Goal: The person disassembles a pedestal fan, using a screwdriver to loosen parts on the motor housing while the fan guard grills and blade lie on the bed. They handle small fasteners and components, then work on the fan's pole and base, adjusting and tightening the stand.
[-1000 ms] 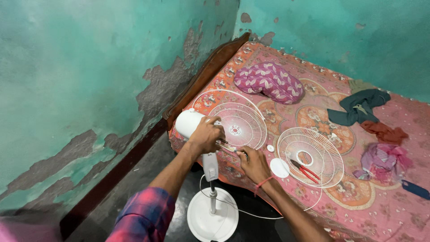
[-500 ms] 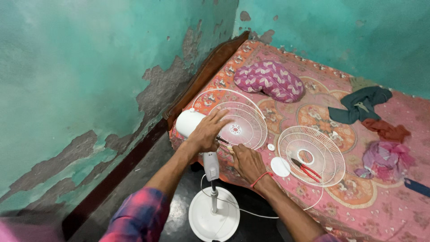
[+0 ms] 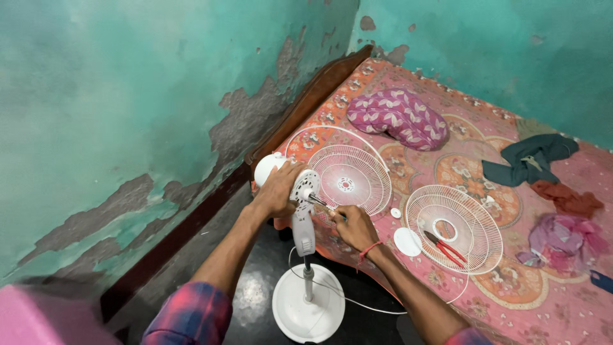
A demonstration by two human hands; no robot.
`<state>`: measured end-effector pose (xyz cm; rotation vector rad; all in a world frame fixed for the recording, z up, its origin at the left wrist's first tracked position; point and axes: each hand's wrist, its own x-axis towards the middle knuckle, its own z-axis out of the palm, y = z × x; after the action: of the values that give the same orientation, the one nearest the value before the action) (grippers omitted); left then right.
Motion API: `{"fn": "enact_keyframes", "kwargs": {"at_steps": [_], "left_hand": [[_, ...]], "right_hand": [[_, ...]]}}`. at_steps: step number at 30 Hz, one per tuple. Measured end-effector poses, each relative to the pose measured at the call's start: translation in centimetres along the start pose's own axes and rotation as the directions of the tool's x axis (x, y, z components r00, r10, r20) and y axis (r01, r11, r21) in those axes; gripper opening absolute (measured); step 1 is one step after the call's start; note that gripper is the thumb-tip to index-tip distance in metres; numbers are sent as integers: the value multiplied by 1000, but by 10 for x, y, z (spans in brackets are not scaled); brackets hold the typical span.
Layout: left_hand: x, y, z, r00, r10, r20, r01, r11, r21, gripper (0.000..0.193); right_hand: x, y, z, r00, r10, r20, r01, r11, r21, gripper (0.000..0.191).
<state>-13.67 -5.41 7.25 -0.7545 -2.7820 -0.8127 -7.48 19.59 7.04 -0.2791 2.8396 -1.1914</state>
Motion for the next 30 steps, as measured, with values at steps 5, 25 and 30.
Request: {"fn": "enact_keyframes", "kwargs": {"at_steps": [5, 25, 30], "left_hand": [[-7, -5, -20, 998, 61, 15, -60, 998, -20, 106], [-103, 81, -8, 991, 42, 126, -56, 993, 103, 109], [-131, 148, 38, 998, -50, -35, 55, 985, 163, 109]], "right_hand": [[14, 11, 15, 997, -77, 6, 77, 997, 25, 30], [-66, 123, -60, 951, 155, 266, -233, 928, 291, 22], [-118, 118, -76, 954, 128, 270, -243, 859, 450, 21]]}}
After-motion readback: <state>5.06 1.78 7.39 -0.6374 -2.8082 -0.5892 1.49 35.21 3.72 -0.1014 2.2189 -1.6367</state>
